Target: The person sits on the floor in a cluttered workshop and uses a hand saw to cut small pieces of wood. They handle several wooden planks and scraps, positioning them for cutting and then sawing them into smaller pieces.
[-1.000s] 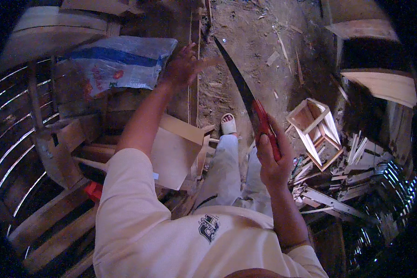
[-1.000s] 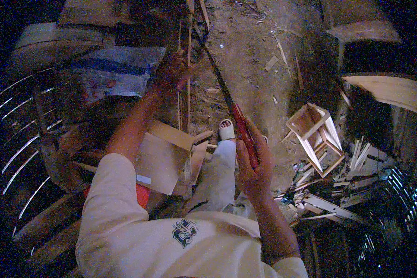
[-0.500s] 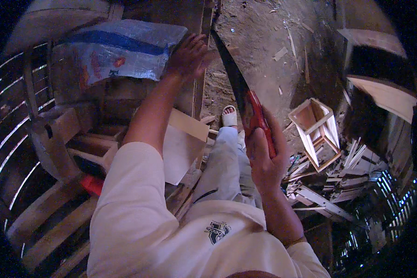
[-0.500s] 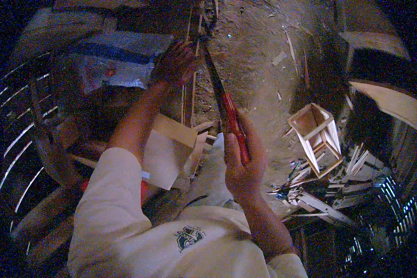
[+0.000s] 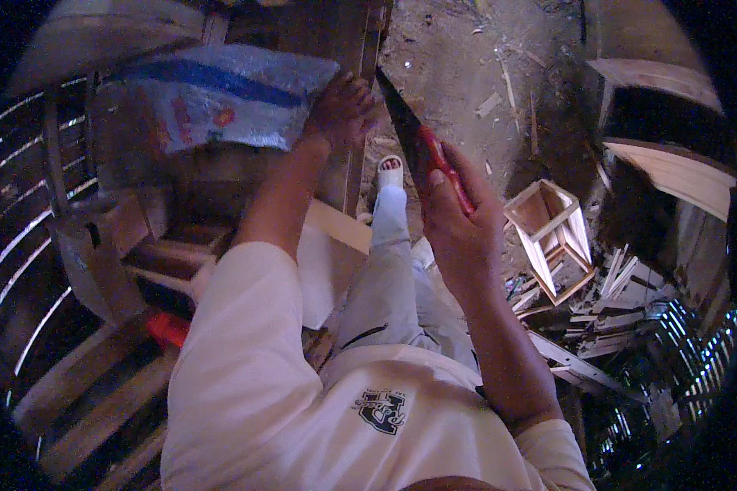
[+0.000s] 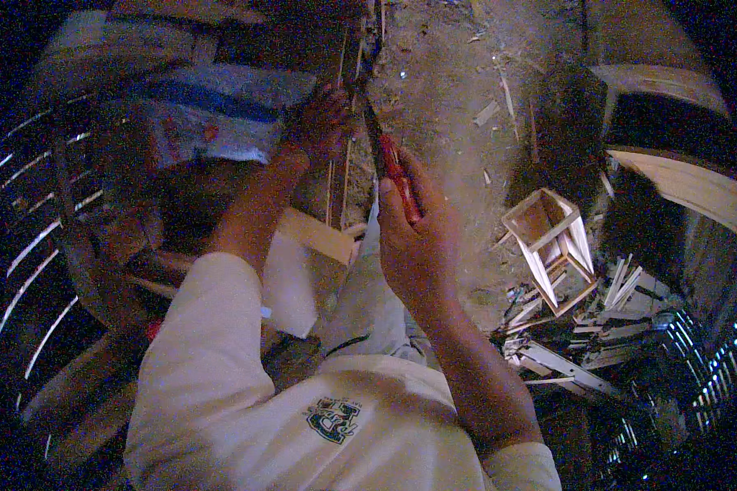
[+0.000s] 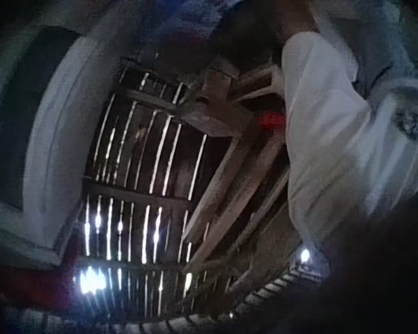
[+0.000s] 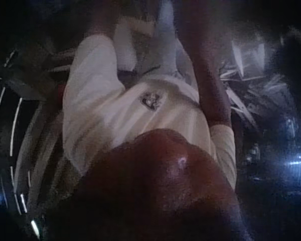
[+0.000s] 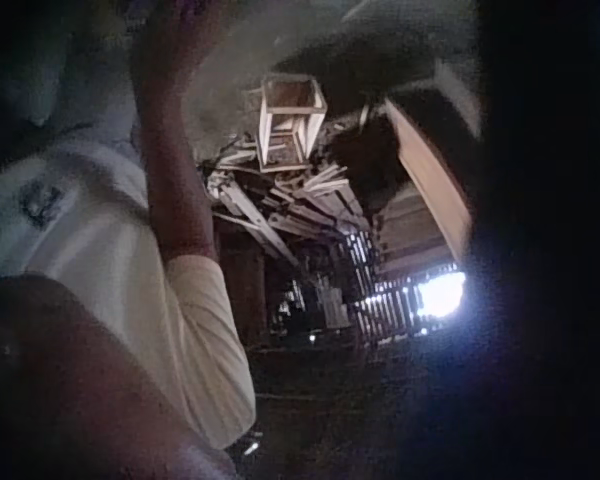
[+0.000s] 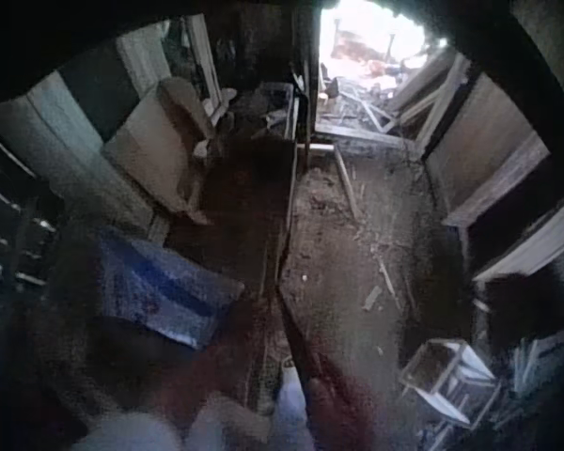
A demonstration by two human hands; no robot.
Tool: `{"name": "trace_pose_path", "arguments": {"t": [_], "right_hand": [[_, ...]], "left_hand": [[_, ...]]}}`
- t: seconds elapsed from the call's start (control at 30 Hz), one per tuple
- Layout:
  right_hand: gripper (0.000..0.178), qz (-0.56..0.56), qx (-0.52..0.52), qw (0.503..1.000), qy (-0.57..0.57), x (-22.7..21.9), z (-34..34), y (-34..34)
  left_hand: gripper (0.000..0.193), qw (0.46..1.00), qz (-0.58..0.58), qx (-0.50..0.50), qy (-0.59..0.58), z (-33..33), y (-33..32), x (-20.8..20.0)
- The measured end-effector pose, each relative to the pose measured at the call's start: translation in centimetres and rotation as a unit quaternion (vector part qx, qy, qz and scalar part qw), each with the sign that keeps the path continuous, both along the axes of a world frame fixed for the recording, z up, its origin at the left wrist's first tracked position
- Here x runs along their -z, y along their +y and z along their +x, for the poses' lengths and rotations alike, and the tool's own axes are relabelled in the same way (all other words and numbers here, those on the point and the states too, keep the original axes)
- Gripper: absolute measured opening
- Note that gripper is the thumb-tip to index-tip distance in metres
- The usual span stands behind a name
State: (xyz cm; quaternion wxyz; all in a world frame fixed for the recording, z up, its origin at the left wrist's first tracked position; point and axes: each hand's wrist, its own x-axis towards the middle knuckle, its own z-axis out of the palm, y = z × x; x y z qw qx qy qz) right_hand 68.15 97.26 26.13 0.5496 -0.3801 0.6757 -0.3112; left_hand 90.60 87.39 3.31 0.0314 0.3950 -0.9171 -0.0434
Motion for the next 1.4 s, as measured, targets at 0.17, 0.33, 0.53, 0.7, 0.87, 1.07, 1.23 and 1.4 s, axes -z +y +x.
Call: {"name": "trace_pose_path", "arguments": {"t": [0.17,0.33,0.53,0.7,0.87,1.07,1.23,1.4], "right_hand": [[0.039,0.006,0.029,1.0,0.003,3.3,1.5,-1.3],[0.04,-0.029,0.027,0.996,0.08,5.0,3.4,-2.5],[0.041,-0.033,0.014,0.995,0.094,6.3,4.4,-3.4],[0.041,-0.038,0.025,0.997,0.07,6.4,5.3,-3.0],[0.041,-0.012,0.038,0.996,0.08,5.3,5.7,-1.8],[0.041,-0.03,0.05,0.996,0.073,5.9,4.9,-0.9],[0.043,-0.028,0.031,0.993,0.113,4.5,4.9,0.7],[0.043,-0.026,0.03,0.996,0.081,1.6,4.8,2.7]], "left_hand": [[0.04,0.999,0.042,-0.015,0.029,-0.9,-0.5,-0.4],[0.04,0.996,0.041,-0.034,0.071,-0.8,0.3,0.8],[0.045,0.995,0.022,0.054,0.076,-0.3,0.5,3.1],[0.048,0.995,0.043,0.044,0.084,-0.2,0.7,2.5],[0.052,0.993,0.096,0.037,0.061,-0.5,0.4,1.4],[0.045,0.997,0.023,0.045,0.05,-0.3,0.4,2.0],[0.043,0.995,0.084,0.042,0.025,-0.2,-0.2,0.6],[0.044,0.995,0.08,0.052,0.022,-0.3,-0.3,0.0]]}}
